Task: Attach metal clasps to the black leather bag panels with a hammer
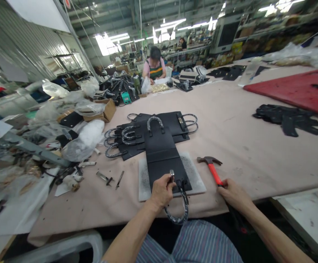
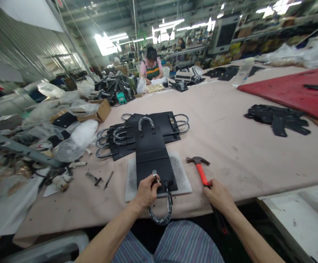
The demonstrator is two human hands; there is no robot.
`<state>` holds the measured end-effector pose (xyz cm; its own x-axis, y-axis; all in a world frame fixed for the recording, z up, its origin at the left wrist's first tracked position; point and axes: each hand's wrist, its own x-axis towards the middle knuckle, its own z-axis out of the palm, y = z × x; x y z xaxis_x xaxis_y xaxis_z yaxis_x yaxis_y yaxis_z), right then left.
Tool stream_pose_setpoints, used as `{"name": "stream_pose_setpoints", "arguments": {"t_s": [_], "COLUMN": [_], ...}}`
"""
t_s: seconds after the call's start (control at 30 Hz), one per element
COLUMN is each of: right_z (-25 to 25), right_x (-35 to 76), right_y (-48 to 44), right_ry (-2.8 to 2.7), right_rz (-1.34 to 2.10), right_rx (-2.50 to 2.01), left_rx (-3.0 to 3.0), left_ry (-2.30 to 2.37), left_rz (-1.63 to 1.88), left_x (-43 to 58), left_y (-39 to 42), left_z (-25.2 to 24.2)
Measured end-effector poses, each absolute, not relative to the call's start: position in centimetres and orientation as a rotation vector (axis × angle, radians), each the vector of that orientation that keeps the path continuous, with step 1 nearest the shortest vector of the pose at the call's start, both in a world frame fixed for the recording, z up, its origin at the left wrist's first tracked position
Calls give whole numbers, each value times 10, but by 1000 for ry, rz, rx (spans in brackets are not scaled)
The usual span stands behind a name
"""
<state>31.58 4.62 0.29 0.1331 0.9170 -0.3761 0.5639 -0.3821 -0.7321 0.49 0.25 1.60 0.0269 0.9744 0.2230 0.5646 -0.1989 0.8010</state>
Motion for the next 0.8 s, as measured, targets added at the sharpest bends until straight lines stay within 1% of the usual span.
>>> {"name": "stream_pose_setpoints", "arguments": {"t_s": [0.07,0.13,0.23,0.3,0.4,0.47,0.53,0.6,0.67,0.73,0.8], "right_z": [14,30,66,98,142,157,161,166,181,203,219], "right_x": [309,302,292,286,275,268,260,256,254,253,251], "right_y": [49,48,39,29,14,7,4,6,9,9,6], "right_ry": [-1349,-1337,-1259,-1265,-1531,-1783,-2062,-2317,-2437,-2338,-2069], "right_rz": [1340,1458,1486,1331,862,517,290,200,158,115,144], "right_rx": [-1916,-1843,-1776,-1716,-1566,-1435,-1330,-1278,-1249,-1230,-1269], "left_rx": [1805,1794,1779,1774,1767,1770,1779,1786,1789,1787,1780], "left_ry": [1560,1558,1566,1571,1562,1551,1554,1562,1565,1557,1545], "left_rz": [1078,1085,1070,1066,1079,1089,1086,1069,1058,1066,1078], "left_x": [5,5,5,5,5,4,4,4,3,3,3], "left_y": [2,2,1,1,2,2,2,2,2,2,2], "left_z": [16,16,14,13,12,11,9,8,7,7,8]}}
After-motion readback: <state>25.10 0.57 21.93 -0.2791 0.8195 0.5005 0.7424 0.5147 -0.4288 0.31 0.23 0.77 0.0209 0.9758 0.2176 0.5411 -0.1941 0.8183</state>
